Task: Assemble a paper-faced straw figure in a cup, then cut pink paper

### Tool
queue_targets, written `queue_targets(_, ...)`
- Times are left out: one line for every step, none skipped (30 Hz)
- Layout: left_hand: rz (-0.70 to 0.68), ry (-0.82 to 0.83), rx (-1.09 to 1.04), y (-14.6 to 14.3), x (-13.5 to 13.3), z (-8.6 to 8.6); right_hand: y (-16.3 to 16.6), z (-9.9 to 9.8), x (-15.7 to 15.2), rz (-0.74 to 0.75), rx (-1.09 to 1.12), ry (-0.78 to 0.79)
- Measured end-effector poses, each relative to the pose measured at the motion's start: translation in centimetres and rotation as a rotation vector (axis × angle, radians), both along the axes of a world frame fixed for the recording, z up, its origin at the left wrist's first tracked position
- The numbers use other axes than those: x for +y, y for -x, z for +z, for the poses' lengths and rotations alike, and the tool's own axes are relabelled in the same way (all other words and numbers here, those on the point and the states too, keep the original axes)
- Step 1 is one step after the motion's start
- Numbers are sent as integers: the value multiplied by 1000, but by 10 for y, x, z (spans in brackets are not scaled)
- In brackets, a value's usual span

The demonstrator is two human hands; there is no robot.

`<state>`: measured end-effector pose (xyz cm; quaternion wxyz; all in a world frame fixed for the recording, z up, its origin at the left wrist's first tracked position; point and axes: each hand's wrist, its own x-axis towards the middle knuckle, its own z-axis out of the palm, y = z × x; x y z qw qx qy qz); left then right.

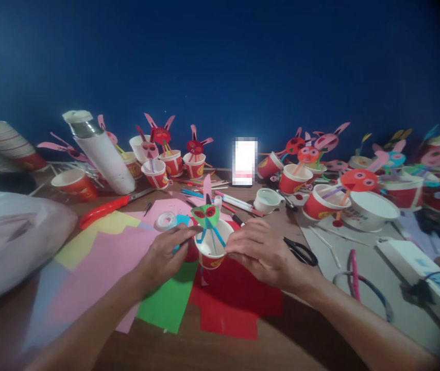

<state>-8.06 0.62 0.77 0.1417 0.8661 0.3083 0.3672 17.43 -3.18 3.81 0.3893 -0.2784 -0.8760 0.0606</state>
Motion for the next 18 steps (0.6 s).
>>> queue_targets(-5,-3,17,0,0,0,1,1,0,6,-18,20)
queue_targets(-12,-5,32,0,0,1,1,1,0,11,-33,40)
queue_targets(-17,-6,45,-1,0,1,1,1,0,16,-40,57)
queue_targets(-18,-5,57,-1,-1,1,2,2,0,21,-41,69)
queue_targets(-18,-1,68,-1,-1,1,1,2,1,29,-36,75)
queue_targets(-14,7,79,-1,-1,1,1,2,1,37,-26,75)
queue_targets(-9,18,86,-1,-1,1,0,2,2,46,-13,74)
queue_targets(-2,30,89,-1,-1,0,-1,2,4,53,5,76)
queue_targets(6,43,91,0,-1,0,-1,2,5,60,27,80)
queue_targets(16,55,88,0,-1,0,-2,2,6,64,54,87)
queue_targets(24,66,83,0,-1,0,-3,2,7,64,84,98)
queue_targets(34,78,77,0,-1,0,-3,2,7,62,114,111)
queue_targets(43,91,73,0,-1,0,-4,1,8,57,142,128)
queue_targets(52,104,70,0,-1,0,-4,0,9,50,164,147)
queue_targets(59,118,68,-1,-2,0,-4,-1,9,42,181,167)
queue_targets(67,132,67,-1,-3,1,-3,-2,10,36,190,182)
queue_targets(73,149,69,-2,-5,2,-3,-4,10,32,191,190)
queue_targets(79,166,70,-3,-6,2,-3,-5,10,29,186,188)
